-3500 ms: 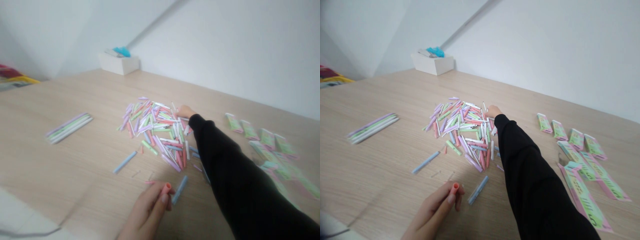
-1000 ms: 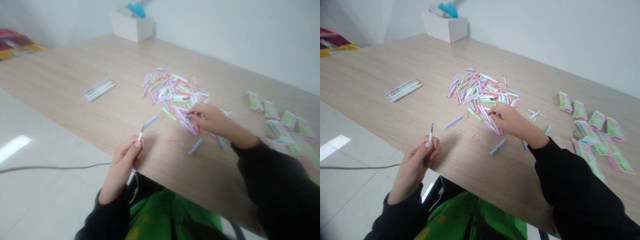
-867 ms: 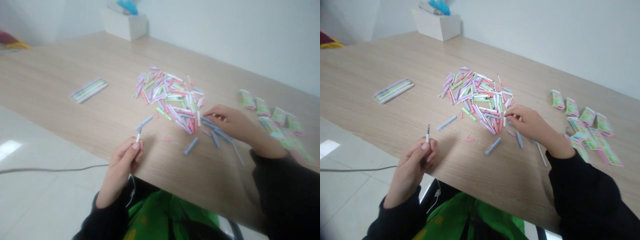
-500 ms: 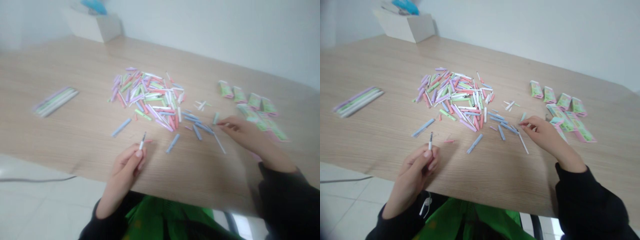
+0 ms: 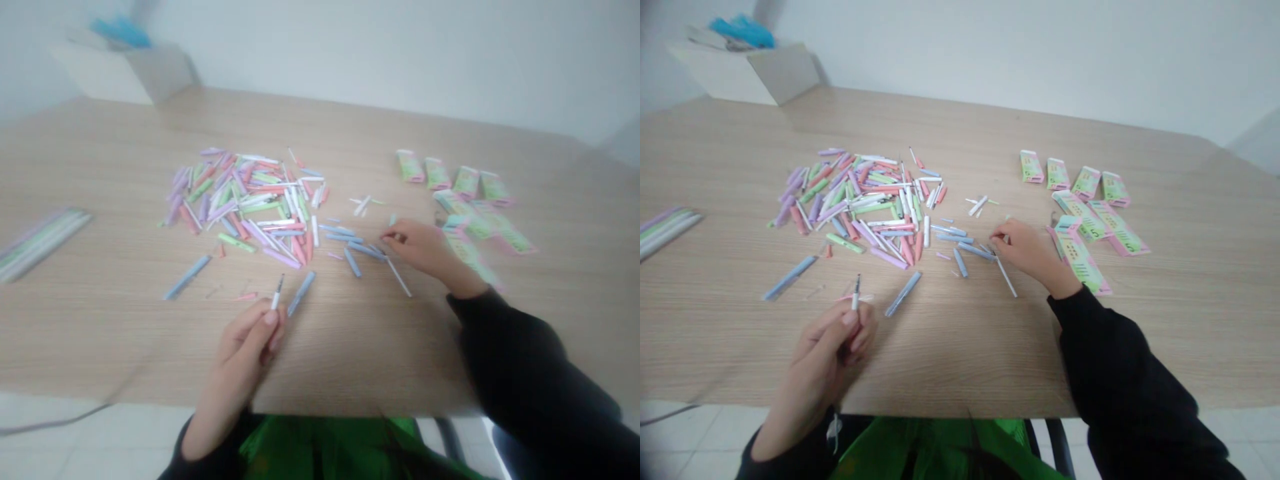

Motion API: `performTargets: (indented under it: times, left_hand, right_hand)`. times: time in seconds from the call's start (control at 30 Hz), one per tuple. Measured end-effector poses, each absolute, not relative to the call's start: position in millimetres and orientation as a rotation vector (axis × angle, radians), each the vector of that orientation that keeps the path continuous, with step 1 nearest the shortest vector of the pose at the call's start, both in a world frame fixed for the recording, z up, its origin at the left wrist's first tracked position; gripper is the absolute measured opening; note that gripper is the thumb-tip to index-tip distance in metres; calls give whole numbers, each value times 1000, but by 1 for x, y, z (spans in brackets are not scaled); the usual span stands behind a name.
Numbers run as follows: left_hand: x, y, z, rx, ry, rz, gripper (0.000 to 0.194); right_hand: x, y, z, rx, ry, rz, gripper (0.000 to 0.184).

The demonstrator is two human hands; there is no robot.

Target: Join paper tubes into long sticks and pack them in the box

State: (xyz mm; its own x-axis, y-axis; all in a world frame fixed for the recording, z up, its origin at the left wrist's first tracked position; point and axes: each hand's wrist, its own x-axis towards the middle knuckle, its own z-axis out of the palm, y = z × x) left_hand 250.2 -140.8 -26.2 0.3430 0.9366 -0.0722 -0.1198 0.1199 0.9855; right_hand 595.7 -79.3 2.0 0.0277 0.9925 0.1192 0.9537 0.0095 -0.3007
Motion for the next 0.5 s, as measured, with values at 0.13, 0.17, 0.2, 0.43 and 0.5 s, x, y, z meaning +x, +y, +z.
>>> performTargets:
  times: [0.13, 0.17, 0.2, 0.43, 0.5]
  left_hand:
    - [256, -140, -27, 1234, 935, 936, 47]
    - [257, -140, -27, 1235, 946, 935, 46]
    - [257, -140, -27, 1232, 957, 939, 46]
    - [256, -142, -26, 1227, 955, 933, 45]
    - [256, -142, -25, 1229, 945, 924, 45]
  right_hand:
    - [580, -59, 4, -2036, -2036, 259, 19]
    - [577, -55, 4, -2054, -2031, 282, 19]
    - [575, -51, 3, -2072, -2024, 306, 20]
    - [568, -44, -3, -2117, -2030, 431, 25]
    - [568, -43, -5, -2122, -2040, 434, 26]
